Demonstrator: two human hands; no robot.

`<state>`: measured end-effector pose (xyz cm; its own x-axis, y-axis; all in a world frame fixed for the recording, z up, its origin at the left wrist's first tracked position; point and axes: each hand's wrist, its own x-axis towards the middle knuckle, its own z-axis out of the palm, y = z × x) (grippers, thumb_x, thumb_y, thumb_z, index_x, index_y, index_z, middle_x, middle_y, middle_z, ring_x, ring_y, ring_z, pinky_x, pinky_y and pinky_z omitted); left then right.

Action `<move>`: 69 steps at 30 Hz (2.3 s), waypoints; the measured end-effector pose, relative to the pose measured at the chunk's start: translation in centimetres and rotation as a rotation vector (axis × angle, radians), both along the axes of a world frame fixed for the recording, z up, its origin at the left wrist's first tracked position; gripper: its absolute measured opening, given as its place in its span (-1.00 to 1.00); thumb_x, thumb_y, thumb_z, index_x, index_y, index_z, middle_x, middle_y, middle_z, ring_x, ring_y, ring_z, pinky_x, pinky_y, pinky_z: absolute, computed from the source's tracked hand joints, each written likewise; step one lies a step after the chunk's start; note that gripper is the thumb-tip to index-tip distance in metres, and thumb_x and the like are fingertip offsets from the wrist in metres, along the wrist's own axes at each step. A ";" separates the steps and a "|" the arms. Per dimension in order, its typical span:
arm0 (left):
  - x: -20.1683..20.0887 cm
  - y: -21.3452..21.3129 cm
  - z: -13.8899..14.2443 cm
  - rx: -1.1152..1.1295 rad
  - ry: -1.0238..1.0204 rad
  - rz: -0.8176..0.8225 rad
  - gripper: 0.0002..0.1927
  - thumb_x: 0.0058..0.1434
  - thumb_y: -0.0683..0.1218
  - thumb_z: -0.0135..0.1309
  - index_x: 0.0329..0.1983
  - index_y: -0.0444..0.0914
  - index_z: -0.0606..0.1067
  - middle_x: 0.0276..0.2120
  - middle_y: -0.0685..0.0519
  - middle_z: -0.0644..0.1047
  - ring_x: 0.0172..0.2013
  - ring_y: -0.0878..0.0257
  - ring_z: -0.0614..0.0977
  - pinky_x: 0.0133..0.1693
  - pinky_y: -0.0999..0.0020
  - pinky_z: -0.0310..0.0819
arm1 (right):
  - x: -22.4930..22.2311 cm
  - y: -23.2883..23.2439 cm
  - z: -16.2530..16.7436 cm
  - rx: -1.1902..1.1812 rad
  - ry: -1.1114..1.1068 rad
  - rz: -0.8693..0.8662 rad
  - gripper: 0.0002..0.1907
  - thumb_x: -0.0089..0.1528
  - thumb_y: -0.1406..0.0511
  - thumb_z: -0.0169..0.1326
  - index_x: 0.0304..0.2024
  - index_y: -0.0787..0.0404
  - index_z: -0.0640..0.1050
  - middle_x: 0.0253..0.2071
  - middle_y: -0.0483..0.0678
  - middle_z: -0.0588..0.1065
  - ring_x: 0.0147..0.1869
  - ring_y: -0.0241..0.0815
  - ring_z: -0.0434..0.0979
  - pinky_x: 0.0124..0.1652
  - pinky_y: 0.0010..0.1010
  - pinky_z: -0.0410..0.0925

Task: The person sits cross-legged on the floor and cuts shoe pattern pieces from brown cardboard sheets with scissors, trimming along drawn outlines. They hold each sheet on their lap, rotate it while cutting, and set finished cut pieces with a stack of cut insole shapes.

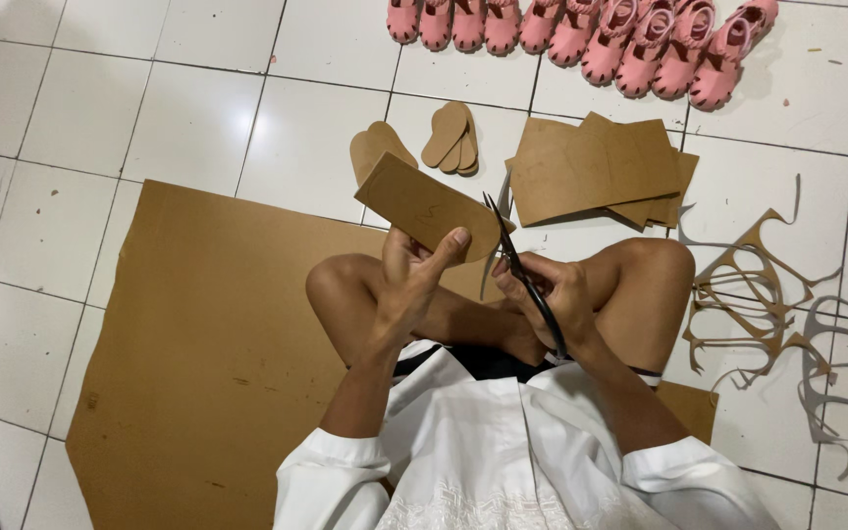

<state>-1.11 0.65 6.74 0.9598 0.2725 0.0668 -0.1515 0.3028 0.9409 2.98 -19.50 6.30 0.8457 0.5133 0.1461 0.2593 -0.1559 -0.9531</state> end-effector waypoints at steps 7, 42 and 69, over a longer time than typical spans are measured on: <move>0.2 0.9 -0.2 0.044 0.076 -0.041 -0.68 0.33 -0.16 0.21 0.04 -0.44 0.44 -0.16 -0.08 0.62 -0.15 0.28 0.67 -0.08 0.37 0.65 | 0.0 -0.2 0.5 -0.051 -0.047 0.002 -0.68 0.30 0.14 0.20 -0.26 0.30 0.62 -0.57 -0.21 0.43 -0.53 -0.49 0.23 -0.51 -0.58 0.13; 1.1 3.0 -0.6 0.081 0.145 -0.184 -0.54 0.28 -0.16 0.20 0.16 -0.44 0.34 -0.03 -0.14 0.59 -0.04 0.15 0.69 -0.02 0.23 0.72 | 0.5 -1.2 -2.0 -0.203 -0.055 -0.030 -0.65 0.30 0.16 0.18 -0.46 0.30 0.62 -0.76 -0.09 0.37 -0.69 -0.37 0.29 -0.61 -0.45 0.18; -0.6 0.5 1.4 0.066 0.066 -0.125 -0.59 0.35 -0.10 0.18 0.18 -0.40 0.47 -0.11 0.08 0.62 -0.13 0.47 0.59 -0.10 0.58 0.53 | -0.2 -0.6 -1.1 -0.078 0.079 0.096 -0.59 0.22 0.26 0.15 0.05 0.40 0.53 -0.42 -0.07 0.48 -0.36 -0.33 0.43 -0.33 -0.48 0.37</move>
